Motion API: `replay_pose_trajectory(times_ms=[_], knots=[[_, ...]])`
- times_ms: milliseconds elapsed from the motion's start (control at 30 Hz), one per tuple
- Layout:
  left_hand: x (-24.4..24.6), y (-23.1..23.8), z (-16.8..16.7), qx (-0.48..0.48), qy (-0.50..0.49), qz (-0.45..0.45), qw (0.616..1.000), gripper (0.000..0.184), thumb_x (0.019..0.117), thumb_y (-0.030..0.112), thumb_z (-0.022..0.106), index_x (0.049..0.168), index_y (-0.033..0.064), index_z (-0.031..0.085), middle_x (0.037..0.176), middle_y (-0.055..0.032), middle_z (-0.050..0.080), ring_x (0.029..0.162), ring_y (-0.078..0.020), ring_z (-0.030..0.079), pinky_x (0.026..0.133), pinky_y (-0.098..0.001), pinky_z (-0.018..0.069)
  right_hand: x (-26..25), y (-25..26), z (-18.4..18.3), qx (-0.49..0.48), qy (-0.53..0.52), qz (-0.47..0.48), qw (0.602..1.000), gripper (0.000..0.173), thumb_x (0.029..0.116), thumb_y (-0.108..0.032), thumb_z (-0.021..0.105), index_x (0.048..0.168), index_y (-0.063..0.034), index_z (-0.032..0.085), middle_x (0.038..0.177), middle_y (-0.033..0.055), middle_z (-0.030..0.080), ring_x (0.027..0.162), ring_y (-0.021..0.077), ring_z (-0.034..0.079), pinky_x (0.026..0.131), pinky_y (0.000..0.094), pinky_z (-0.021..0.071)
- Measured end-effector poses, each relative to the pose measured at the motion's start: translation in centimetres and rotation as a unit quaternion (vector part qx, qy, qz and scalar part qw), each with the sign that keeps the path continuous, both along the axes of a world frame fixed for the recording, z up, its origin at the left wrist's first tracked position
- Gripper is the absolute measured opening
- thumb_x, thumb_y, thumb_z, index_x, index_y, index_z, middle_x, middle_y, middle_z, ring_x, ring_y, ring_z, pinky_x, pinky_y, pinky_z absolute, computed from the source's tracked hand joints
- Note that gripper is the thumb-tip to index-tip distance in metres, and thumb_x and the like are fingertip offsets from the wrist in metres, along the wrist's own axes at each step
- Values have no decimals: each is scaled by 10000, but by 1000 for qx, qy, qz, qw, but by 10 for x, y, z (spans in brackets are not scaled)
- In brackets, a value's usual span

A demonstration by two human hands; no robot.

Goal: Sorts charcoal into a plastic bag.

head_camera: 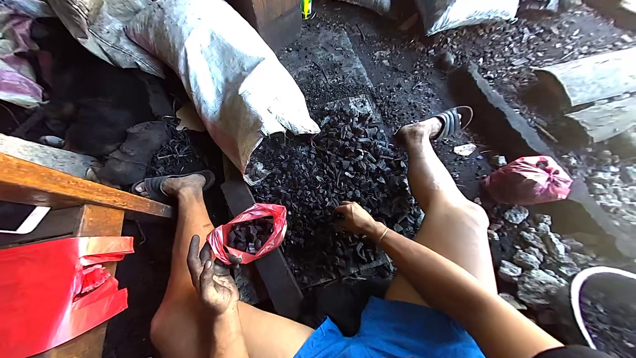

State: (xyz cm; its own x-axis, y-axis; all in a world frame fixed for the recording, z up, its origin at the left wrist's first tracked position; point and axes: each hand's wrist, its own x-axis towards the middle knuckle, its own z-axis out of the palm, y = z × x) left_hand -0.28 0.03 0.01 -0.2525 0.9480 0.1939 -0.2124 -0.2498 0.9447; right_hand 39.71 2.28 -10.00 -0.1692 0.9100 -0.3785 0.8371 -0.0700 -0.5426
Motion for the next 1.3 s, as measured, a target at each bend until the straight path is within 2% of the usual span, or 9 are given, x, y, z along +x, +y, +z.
replay_pose_trajectory(times_ms=[133,300,467,567,700,767,967,1133,1300], knots=[[4,2,4,3,-7,-6,1000,647,1010,366,402,1553,59,230,1401,-69,554,906,-119,679,626,-262,580,20,4,8,-34,100,-91,990,287,895,-395,765,1108,-204,776,1063,17,772,989,170,736,947,487,592],[3,0,4,3,-12,-12,1000,656,1009,369,421,1564,68,243,1384,-70,568,911,-118,670,661,-258,576,-11,15,41,-48,344,-214,913,310,977,-309,709,1163,-62,721,986,101,746,842,212,732,789,431,634],[0,-2,2,0,-15,-23,1000,676,1007,388,438,1568,76,226,1371,-75,580,841,-130,684,592,-270,581,-108,44,101,71,294,22,953,256,962,-330,726,1102,-119,765,1036,16,764,929,117,730,901,376,622],[1,-2,1,1,-23,-17,1000,672,1014,370,433,1567,64,205,1365,-75,582,810,-123,683,559,-263,573,-172,62,104,103,189,137,967,237,937,-285,736,1066,-88,766,1049,96,741,1008,225,699,971,452,557],[-2,-5,-2,-3,-10,-8,1000,689,1006,364,417,1579,56,191,1429,-94,530,954,-137,665,659,-284,581,-235,74,91,90,144,173,970,292,960,-271,698,1188,-92,739,1204,159,715,1171,317,663,1059,519,507],[-3,-6,-4,1,-9,-7,1000,704,1010,388,426,1577,48,182,1426,-110,523,880,-137,671,601,-280,576,-242,76,95,88,138,175,971,315,981,-263,668,1260,-127,719,1286,145,694,1240,308,638,1085,505,494],[-1,1,-3,-24,-30,-12,999,670,1011,347,422,1580,71,201,1454,-112,505,920,-160,680,593,-296,583,-148,79,126,148,174,86,970,196,987,-197,666,1125,-107,772,1110,87,749,1025,219,719,957,460,582],[1,3,2,-5,-26,-34,999,683,1016,360,457,1573,59,201,1462,-83,504,1114,-161,644,802,-324,597,-20,75,90,139,7,-12,990,145,971,-224,680,1048,-146,774,1036,72,747,974,252,719,882,528,588],[2,1,6,-15,-19,-34,999,708,990,377,475,1570,71,208,1468,-60,503,1098,-156,649,783,-317,598,16,34,39,8,-111,16,994,316,947,-312,659,1207,-143,722,1264,135,685,1135,358,674,931,625,549]])
